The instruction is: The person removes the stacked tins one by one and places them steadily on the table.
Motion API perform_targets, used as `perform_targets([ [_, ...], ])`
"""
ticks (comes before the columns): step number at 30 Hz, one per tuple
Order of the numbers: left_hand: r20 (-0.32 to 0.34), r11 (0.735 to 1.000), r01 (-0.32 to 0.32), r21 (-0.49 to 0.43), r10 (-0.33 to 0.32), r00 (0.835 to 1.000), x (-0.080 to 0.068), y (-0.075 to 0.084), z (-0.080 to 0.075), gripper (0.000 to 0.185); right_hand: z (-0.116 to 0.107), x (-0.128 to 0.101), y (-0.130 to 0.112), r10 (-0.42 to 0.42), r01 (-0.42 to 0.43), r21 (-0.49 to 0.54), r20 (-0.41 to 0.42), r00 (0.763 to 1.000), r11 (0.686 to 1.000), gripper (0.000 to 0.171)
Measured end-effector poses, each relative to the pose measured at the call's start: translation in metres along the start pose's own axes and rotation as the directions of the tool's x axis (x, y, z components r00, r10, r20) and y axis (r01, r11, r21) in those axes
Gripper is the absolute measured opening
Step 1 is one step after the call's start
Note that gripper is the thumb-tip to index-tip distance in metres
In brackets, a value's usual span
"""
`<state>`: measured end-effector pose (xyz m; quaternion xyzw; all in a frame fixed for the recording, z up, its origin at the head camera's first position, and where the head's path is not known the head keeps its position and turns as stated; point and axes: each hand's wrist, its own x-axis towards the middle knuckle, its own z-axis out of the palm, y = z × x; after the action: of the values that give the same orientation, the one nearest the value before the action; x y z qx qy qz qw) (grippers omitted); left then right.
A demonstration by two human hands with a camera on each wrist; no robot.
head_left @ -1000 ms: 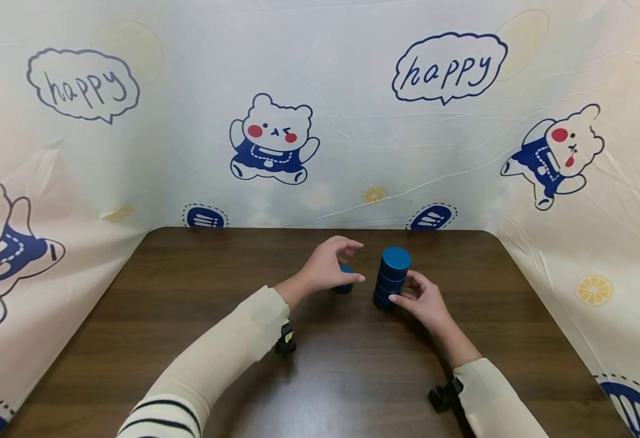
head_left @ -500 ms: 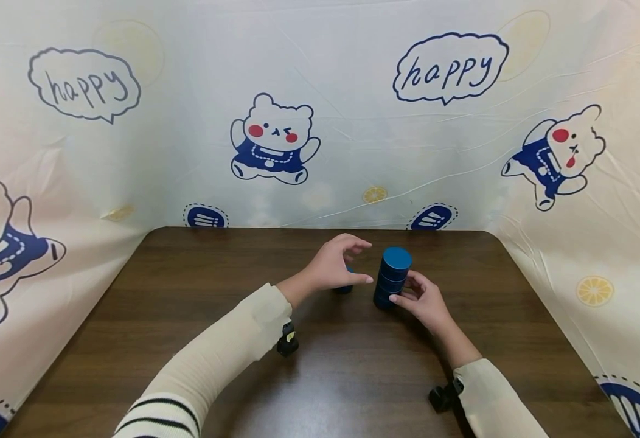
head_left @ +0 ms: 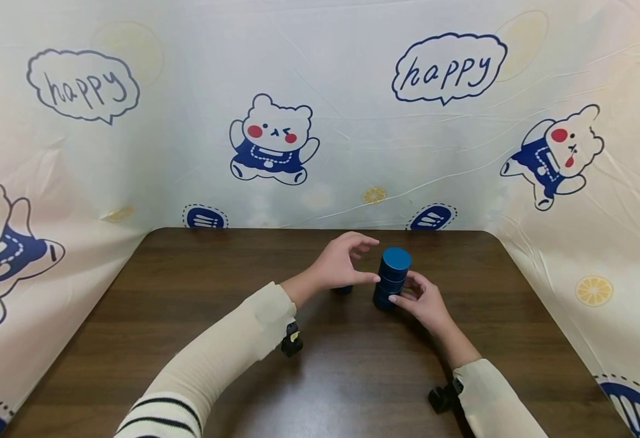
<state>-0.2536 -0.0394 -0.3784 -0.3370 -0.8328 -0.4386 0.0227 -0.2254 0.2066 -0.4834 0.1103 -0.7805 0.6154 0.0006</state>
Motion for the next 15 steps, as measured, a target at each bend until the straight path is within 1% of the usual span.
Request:
perform_targets([
  [8,0.032,1.000,0.001,0.029,-0.002,0.999,0.0045,0.0040,0.0050,0.066,-0.0022,-0.0011,0.0010,-0.020,0.020,-0.005,-0.006,1.000,1.000,0.058],
  [15,0.043,1.000,-0.014,0.013,0.014,0.999,0.0079,0.0036,0.0100,0.067,-0.0006,0.0002,0.0005,-0.019,0.019,0.009,-0.003,1.000,1.000,0.057],
])
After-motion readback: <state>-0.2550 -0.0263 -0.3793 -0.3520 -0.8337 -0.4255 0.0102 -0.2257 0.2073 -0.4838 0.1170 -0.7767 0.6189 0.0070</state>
